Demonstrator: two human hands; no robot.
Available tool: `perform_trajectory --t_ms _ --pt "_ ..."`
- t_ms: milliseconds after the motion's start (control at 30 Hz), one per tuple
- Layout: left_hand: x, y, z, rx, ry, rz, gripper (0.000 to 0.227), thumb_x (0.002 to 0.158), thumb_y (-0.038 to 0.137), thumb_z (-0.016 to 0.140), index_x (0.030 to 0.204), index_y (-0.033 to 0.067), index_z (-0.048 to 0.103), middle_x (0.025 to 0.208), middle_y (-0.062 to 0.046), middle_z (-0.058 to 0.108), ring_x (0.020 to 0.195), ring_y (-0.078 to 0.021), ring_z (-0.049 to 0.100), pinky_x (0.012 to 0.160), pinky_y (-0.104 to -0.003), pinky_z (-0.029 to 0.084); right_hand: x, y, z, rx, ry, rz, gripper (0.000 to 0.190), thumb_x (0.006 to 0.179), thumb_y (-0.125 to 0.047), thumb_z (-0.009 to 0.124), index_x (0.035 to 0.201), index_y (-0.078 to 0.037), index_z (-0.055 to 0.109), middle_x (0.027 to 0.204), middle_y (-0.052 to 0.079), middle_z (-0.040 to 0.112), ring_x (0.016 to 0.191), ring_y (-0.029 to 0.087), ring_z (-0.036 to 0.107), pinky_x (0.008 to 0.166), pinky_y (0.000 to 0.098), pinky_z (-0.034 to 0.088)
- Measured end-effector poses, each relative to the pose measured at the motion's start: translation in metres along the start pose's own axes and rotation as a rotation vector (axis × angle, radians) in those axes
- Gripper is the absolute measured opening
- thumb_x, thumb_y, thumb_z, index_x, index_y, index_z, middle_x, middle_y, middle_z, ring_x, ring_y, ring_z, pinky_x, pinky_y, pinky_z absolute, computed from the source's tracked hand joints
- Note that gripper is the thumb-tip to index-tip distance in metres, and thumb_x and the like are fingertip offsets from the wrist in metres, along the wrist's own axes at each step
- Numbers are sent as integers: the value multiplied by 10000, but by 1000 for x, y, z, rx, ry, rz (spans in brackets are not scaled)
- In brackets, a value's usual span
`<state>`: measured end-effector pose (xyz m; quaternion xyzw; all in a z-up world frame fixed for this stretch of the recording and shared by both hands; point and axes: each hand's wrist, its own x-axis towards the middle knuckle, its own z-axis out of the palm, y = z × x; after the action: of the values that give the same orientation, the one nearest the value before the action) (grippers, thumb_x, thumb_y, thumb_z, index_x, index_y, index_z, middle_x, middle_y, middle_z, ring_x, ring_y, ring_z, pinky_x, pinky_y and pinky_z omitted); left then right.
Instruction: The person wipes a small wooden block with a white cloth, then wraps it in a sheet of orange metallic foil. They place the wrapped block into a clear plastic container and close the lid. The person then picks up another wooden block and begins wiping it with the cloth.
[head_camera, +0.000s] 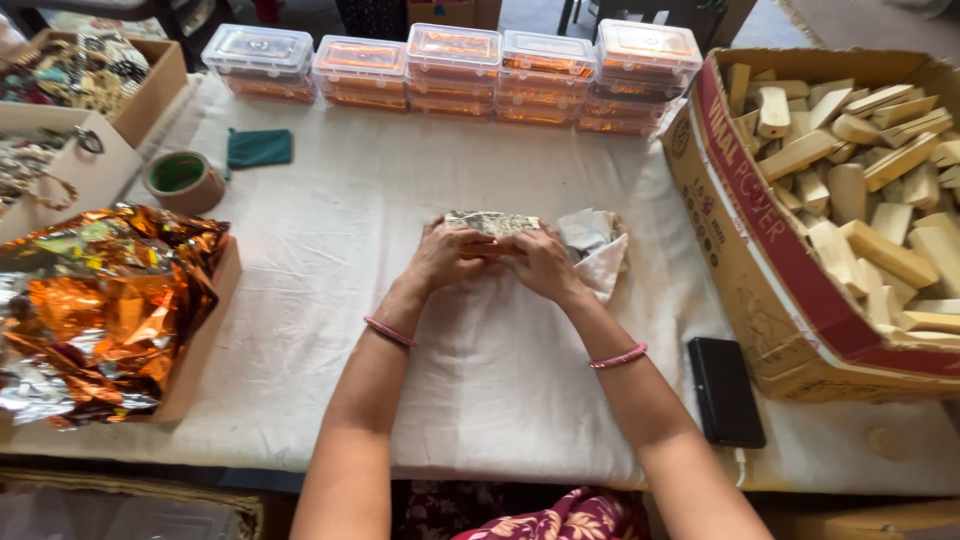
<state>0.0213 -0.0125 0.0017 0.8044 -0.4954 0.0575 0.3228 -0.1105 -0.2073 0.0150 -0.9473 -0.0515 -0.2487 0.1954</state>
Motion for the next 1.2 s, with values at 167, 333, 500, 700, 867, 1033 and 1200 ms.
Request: perform_trajectory --t_ms 167,333,500,700,867,1033,1200 --pt "20 -16 9 -24 -148 -160 507 721 391 801 1210 271 743 1287 18 685 1296 -191 547 1220 -649 108 25 6 -15 66 -103 14 308 864 -268 790 1133 -126 736 1029 110 764 992 295 703 1102 471 403" --pt "35 -25 1 -38 -269 -234 542 664 407 828 1183 273 754 1549 -18 486 1550 -219 225 1181 -707 19 45 12 -20 235 -244 127 319 855 -295 775 1111 -109 743 996 117 771 933 277 735 883 402 559" --pt "41 -26 -4 -72 -361 -301 598 679 455 810 1258 335 724 1611 -53 402 1565 -199 193 1185 -725 7 60 38 -3 144 -414 215 338 880 -340 750 1140 -123 737 1042 119 784 974 268 753 858 386 575" --pt "32 28 -21 214 -129 -174 624 675 454 867 1242 249 704 1386 -56 572 1359 -233 459 1156 -696 150 72 18 -22 -88 -615 358 393 915 -475 625 1261 -316 726 1220 76 758 1148 285 696 1128 495 404" --pt "29 17 -1 268 -114 -164 385 783 441 817 1120 266 753 1175 62 683 1188 -146 625 1176 -674 238 67 44 -2 -99 -595 361 440 936 -574 557 1270 -320 691 1576 -25 404 1469 289 303 1131 628 166" --pt "27 11 4 197 -58 -187 389 787 407 803 1149 276 745 1163 66 684 1172 -149 624 1117 -671 260 64 83 32 86 -462 274 460 973 -576 542 1286 -300 735 1582 97 441 1428 289 455 1153 415 388" --pt "14 8 8 3 33 -151 514 730 449 859 1167 223 712 1177 24 685 1172 -181 618 1063 -514 321 73 43 17 23 -204 434 382 876 -402 703 1156 -148 761 1291 164 636 1238 322 563 1040 420 451"
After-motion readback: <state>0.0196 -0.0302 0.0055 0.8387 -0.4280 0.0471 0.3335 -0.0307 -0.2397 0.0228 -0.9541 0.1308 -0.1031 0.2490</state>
